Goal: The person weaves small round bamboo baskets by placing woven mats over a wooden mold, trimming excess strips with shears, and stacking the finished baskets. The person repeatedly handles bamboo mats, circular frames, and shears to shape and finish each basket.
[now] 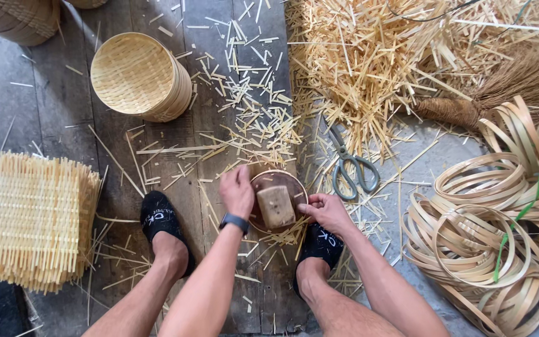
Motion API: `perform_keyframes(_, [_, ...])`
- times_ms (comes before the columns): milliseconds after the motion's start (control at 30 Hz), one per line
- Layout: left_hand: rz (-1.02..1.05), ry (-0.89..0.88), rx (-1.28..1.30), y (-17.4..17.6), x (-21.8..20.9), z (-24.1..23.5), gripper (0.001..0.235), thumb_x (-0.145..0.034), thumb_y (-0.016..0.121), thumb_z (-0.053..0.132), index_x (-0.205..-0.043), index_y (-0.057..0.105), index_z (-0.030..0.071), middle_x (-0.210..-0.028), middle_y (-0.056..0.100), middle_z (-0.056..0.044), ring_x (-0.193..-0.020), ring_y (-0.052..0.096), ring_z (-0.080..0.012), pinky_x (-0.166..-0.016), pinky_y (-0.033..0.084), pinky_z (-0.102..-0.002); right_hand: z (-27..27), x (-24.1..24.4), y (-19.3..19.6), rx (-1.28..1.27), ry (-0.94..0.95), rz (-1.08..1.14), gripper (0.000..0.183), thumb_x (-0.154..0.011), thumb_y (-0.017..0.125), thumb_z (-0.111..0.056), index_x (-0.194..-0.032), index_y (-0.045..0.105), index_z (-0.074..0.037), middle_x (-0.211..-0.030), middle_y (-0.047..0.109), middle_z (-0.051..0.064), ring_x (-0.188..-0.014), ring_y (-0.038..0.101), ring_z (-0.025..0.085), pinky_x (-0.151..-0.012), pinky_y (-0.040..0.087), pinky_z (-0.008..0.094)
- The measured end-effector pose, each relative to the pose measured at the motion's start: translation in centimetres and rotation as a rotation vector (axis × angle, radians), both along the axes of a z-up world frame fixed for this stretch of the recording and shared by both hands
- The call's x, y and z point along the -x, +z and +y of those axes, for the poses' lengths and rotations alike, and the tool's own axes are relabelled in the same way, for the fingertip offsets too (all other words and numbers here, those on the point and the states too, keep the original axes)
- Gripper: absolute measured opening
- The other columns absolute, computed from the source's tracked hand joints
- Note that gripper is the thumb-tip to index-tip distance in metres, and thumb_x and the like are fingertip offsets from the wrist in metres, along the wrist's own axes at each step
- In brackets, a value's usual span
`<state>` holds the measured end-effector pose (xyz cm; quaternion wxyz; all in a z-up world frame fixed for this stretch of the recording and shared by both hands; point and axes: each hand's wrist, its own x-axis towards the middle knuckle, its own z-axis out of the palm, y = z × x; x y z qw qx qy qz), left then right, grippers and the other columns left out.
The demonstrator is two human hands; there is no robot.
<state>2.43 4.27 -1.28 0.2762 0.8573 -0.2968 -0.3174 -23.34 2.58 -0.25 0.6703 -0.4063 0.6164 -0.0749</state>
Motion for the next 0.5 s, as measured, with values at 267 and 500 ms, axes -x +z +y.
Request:
perform_keyframes(267, [0.591, 0.241, -0.192, -0.1, -2.5, 5.7, 0.035, -0.079, 0.085, 0.022, -0.107, 0.08, 0.002, -0.086, 0.079, -0.007, -0.066, 0.069, -0.0129, -0.057, 0.055, -0.028, 0.7, 0.7, -2.1, -0.083, -0.074, -0.154, 0.024, -0.089, 0.076, -0.013, -0.105, 0.077, 0.005, -0.084, 0.078, 0.009, -0.069, 0.072, 0.014, -0.063, 0.059, 0.027])
perform_keyframes(500, [0.517, 0.272, -0.208, -2.0, -2.7, 5.6, 0.029, -0.083, 0.086, 0.018, -0.103, 0.081, -0.001, -0.081, 0.076, -0.009, -0.056, 0.061, -0.0124, -0.051, 0.051, -0.028, 0.9, 0.1, -0.4, -0.085, -0.247, -0.147, 0.025, -0.089, 0.079, -0.011, -0.106, 0.076, 0.007, -0.085, 0.076, 0.012, -0.07, 0.07, 0.018, -0.063, 0.06, 0.03])
